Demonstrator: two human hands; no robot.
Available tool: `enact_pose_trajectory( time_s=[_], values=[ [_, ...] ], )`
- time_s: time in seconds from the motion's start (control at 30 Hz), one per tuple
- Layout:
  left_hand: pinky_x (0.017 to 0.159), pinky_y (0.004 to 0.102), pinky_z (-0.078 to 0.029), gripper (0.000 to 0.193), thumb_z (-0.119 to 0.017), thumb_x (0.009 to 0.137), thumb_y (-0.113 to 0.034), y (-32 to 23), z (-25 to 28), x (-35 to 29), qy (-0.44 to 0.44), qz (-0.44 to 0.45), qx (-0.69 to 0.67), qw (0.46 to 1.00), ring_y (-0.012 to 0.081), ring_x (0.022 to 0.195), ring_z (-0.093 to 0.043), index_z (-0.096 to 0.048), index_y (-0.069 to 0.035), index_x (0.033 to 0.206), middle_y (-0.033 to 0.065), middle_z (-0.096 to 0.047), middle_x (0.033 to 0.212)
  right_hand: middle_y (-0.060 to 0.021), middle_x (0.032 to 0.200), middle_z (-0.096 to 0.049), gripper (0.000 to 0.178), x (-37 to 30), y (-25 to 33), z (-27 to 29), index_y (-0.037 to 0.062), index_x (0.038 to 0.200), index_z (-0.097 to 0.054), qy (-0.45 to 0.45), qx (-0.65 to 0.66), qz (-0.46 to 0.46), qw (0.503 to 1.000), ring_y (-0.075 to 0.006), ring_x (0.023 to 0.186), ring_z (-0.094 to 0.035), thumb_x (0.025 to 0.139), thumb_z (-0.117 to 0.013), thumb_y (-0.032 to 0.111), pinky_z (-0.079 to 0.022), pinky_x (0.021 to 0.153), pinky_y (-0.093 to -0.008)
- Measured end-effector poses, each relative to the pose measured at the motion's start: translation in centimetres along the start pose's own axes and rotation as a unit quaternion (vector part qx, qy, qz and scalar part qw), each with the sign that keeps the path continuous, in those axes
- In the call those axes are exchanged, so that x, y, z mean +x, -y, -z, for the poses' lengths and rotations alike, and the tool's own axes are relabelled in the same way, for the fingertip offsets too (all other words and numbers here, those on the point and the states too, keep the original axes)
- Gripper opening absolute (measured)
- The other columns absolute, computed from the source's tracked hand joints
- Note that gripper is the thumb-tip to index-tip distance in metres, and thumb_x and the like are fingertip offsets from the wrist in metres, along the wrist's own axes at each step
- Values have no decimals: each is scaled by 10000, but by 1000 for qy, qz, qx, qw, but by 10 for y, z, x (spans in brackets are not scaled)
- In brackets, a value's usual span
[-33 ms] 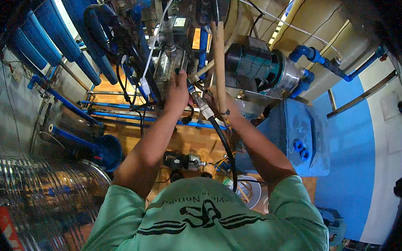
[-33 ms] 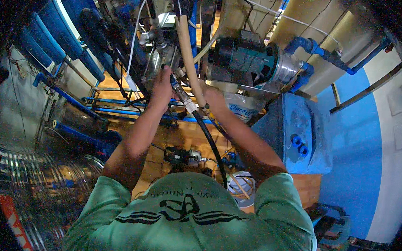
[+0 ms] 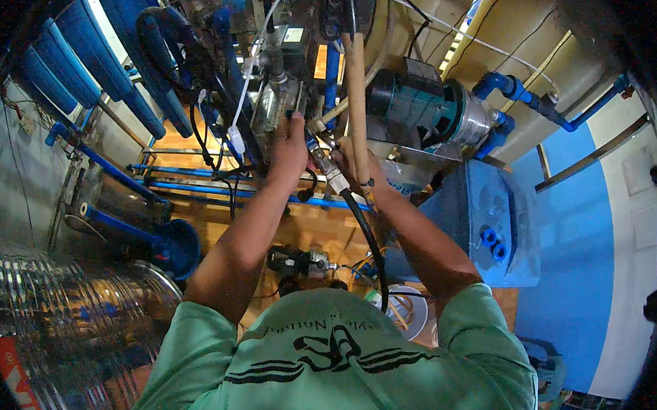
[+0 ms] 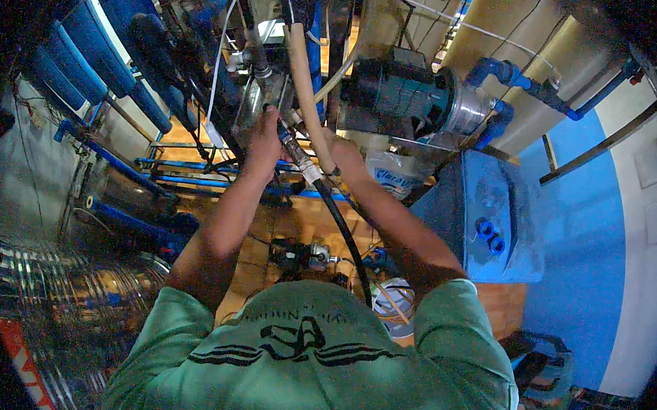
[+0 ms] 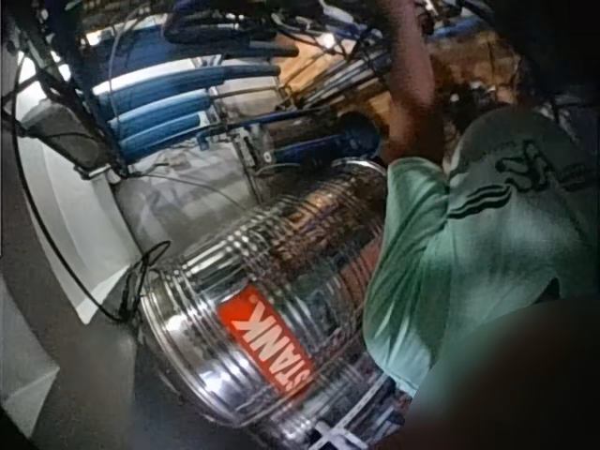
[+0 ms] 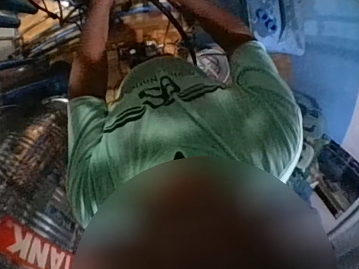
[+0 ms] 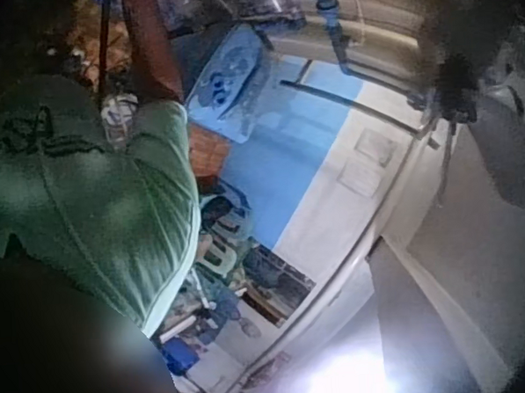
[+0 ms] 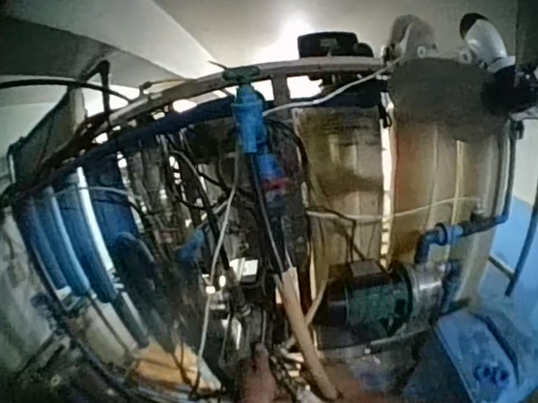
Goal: The person works on a water filtration system, using a wrench to adjust valves on large beige filter tanks and connecting hoses to various parts of the equipment. They move around the room, handling tools and components while performing maintenance on the filtration setup.
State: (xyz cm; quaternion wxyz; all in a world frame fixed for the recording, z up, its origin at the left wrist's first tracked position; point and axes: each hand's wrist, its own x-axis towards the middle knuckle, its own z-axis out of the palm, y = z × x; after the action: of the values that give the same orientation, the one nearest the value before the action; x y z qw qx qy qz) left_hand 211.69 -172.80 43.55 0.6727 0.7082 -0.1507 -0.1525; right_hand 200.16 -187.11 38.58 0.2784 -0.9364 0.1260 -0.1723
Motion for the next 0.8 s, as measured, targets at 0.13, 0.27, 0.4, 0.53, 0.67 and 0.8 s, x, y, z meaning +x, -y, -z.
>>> enact_pose_trajectory(
  time_s=[0.13, 0.27, 0.4, 0.53, 0.67, 0.8],
  values=[
    [419, 295, -464, 532, -418, 954, -492, -39, 0, -23, 21, 37, -57, 997, 186, 492, -560, -492, 11, 1115, 110, -566, 785, -183, 988, -603, 287, 20, 15, -6, 56, 1099, -509, -53, 71, 25, 996, -356, 931, -599, 831, -553, 148, -471, 788, -420],
    [417, 285, -452, 485, -421, 965, -465, -43, 3, -30, 39, 53, -80, 995, 168, 481, -562, -504, 7, 1041, 79, -548, 681, -174, 1003, -604, 212, 41, 16, -27, 40, 1060, -565, -98, 295, 22, 950, -355, 915, -591, 872, -494, 107, -477, 796, -398],
    [446, 296, -464, 526, -407, 958, -498, -28, -3, -24, 21, 50, -72, 996, 185, 553, -590, -505, -6, 1115, 116, -579, 789, -199, 998, -618, 223, 69, -9, -48, 21, 1060, -587, -59, 305, 28, 950, -346, 950, -605, 879, -500, 120, -490, 804, -404],
    [754, 395, -479, 592, -366, 960, -511, -50, -6, -34, 32, 55, -30, 998, 327, 887, -598, -473, 4, 1232, 231, -588, 1007, -205, 976, -644, 284, 66, -21, -45, 15, 1077, -588, -20, 233, -9, 972, -351, 909, -633, 848, -544, 177, -510, 784, -424],
    [952, 458, -380, 605, -337, 965, -494, -17, -4, -8, -85, -33, 62, 994, 432, 1107, -508, -451, 12, 1276, 302, -548, 1154, -209, 900, -660, 354, 42, 41, 31, 13, 1070, -583, 183, -75, 19, 980, -380, 839, -645, 803, -591, 245, -524, 738, -452],
    [994, 460, -353, 588, -334, 967, -478, -21, -2, -1, -24, 31, 55, 998, 455, 1122, -494, -447, 16, 1265, 284, -546, 1190, -236, 877, -653, 248, 14, 98, 97, 6, 900, -634, 207, -120, -27, 970, -380, 840, -651, 732, -654, 189, -530, 712, -456]
  ],
)
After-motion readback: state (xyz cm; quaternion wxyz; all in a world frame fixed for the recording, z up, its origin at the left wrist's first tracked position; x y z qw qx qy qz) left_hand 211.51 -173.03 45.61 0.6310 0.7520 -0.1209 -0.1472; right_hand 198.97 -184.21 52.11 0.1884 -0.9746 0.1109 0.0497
